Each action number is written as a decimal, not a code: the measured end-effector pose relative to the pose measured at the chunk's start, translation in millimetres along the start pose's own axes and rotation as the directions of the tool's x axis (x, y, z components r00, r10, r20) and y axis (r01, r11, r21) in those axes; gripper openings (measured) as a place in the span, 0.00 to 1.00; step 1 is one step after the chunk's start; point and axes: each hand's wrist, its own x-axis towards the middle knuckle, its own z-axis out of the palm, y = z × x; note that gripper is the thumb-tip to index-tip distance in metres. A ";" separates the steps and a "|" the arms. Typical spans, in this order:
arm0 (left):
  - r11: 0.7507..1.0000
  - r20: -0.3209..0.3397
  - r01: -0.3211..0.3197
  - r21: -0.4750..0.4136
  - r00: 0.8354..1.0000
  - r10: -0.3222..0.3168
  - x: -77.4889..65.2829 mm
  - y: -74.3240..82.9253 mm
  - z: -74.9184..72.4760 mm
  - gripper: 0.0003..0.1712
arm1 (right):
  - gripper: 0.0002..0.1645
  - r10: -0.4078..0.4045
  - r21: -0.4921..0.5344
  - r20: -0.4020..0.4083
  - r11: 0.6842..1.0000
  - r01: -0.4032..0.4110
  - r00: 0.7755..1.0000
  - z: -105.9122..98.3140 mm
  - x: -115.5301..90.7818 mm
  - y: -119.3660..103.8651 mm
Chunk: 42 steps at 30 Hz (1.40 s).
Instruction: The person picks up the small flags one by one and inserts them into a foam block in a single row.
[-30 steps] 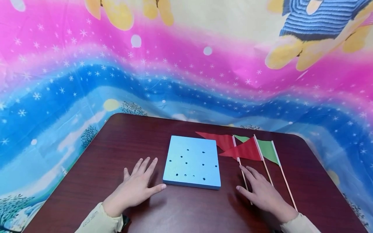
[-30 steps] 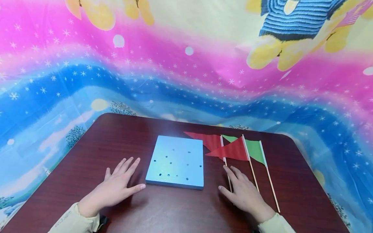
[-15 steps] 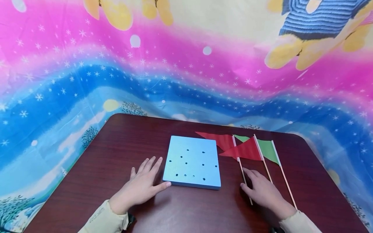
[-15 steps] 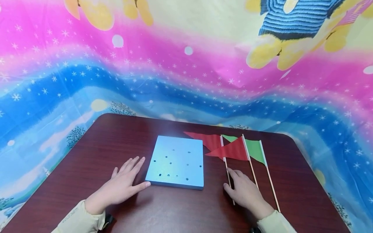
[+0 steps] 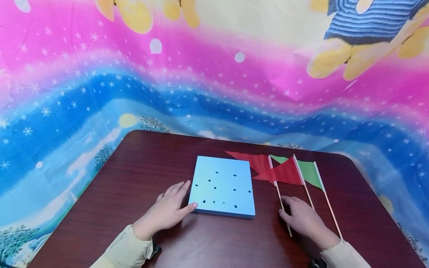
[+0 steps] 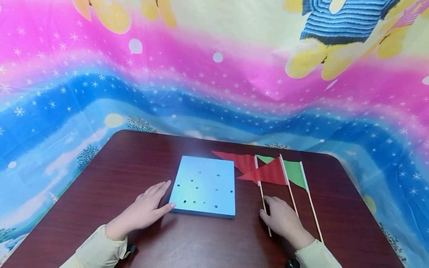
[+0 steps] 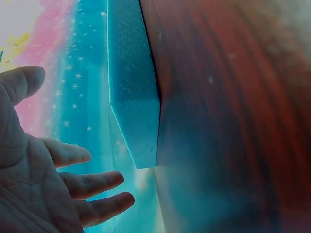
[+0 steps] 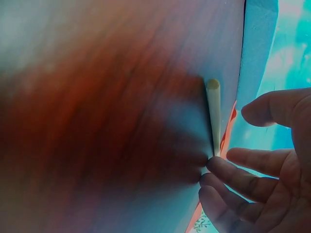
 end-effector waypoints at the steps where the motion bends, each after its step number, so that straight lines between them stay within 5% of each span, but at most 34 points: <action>1: 1.000 -0.001 -0.005 -0.004 1.000 0.005 1.6 0.2 0.5 0.46 | 0.27 0.005 -0.001 0.005 1.000 -0.005 1.000 0.1 0.3 -0.3; 17: 0.990 0.008 0.007 -0.143 1.000 -0.006 22.0 -0.7 7.2 0.45 | 0.30 0.067 -0.021 0.063 0.998 -0.066 0.996 -0.4 9.1 -6.8; 42: 0.997 0.020 0.040 -0.065 0.999 -0.039 35.4 2.1 17.6 0.40 | 0.21 0.103 0.055 0.092 0.993 -0.108 0.990 -7.5 11.8 -1.1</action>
